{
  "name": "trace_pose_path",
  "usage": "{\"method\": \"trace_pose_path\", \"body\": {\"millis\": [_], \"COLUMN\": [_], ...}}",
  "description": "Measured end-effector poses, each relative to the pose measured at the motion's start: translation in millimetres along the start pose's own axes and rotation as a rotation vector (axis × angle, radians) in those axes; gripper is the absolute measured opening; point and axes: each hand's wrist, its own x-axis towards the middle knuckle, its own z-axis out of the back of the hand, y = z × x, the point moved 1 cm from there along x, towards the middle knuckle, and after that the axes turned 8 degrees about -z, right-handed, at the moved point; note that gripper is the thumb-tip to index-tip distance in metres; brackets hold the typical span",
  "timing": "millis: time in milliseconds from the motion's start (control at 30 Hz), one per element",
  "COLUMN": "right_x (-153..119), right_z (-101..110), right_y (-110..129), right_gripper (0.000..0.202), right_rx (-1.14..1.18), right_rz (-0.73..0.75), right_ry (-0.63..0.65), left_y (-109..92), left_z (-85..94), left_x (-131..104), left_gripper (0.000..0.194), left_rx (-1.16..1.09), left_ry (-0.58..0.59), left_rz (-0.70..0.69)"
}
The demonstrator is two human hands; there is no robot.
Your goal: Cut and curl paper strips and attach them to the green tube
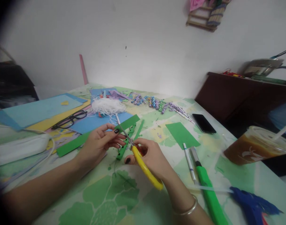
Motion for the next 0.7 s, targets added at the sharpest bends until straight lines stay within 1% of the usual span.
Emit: {"method": "trace_pose_path", "body": {"millis": [233, 500, 700], "right_x": [-0.3, -0.1, 0.8], "right_z": [-2.2, -3.8, -3.2], "right_y": [-3.6, -2.1, -3.0], "right_gripper": [0.032, 0.037, 0.038], "right_rx": [-0.001, 0.017, 0.032], "right_rz": [-0.006, -0.004, -0.004], "right_ry": [0.016, -0.012, -0.001], "left_y": [-0.4, -0.8, -0.3], "left_z": [-1.8, -3.8, -3.4], "left_x": [-0.7, -1.9, -2.4], "left_gripper": [0.022, 0.026, 0.023], "left_rx": [0.001, -0.017, -0.029], "left_ry": [0.012, 0.005, 0.010], "left_rz": [-0.057, -0.035, -0.031]}}
